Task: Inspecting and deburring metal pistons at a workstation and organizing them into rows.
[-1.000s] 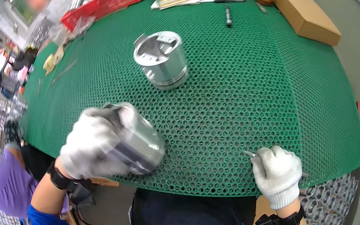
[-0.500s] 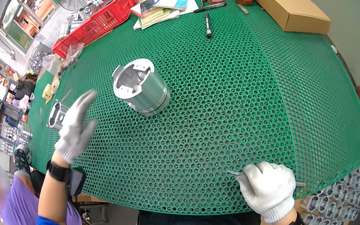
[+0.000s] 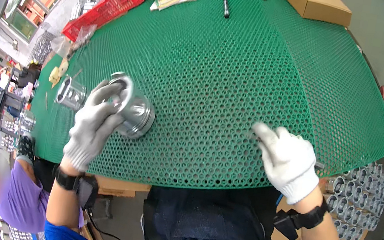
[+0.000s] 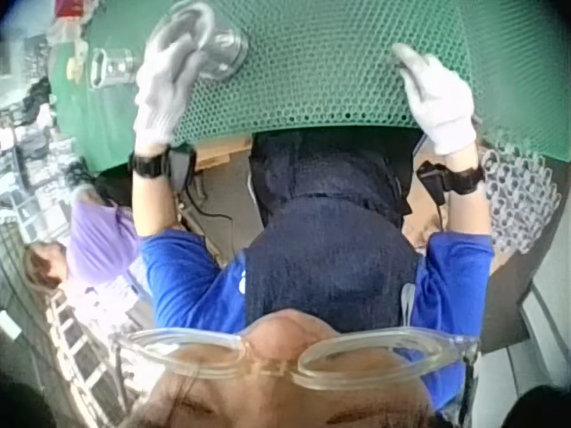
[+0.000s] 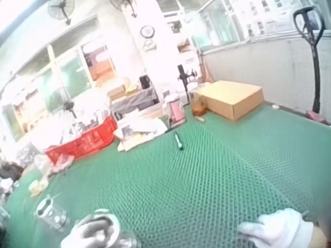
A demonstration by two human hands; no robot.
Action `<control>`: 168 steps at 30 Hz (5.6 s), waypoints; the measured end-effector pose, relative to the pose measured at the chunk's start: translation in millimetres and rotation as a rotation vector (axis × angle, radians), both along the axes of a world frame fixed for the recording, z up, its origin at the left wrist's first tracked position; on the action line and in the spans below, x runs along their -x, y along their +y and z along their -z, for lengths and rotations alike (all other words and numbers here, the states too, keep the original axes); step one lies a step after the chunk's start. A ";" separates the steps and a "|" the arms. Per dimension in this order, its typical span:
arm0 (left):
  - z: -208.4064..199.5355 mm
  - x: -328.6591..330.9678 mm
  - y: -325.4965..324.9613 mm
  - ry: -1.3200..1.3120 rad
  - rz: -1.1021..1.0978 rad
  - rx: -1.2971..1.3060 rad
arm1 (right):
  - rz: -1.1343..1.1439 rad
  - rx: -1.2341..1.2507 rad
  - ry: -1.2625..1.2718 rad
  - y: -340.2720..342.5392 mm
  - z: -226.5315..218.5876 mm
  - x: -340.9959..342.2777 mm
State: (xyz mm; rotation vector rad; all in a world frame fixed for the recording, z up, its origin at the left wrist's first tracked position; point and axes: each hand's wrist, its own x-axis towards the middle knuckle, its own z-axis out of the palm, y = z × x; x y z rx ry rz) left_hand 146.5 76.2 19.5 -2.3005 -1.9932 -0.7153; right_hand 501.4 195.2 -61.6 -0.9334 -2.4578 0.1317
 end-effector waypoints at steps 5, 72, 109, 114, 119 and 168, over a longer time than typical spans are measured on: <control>-17.0 -43.1 -60.4 -0.137 -0.069 -0.076 | -0.038 1.152 0.492 -30.7 -57.7 18.8; 43.6 -73.0 -50.3 -0.158 -0.059 -0.303 | -0.245 1.660 0.211 -7.0 -38.5 44.4; -21.9 -115.4 77.2 0.204 0.351 0.233 | -0.308 0.337 -0.234 -28.8 -44.5 34.4; 5.4 -75.3 60.2 -0.003 0.320 0.189 | -0.428 0.567 -0.264 -25.8 -57.4 26.7; 53.4 -42.6 -5.5 -0.816 -0.335 -0.339 | -0.214 1.001 0.045 -23.3 -32.3 -2.2; 1.0 -87.3 85.6 0.198 0.268 0.403 | -0.366 0.440 -0.397 -16.7 -76.5 47.4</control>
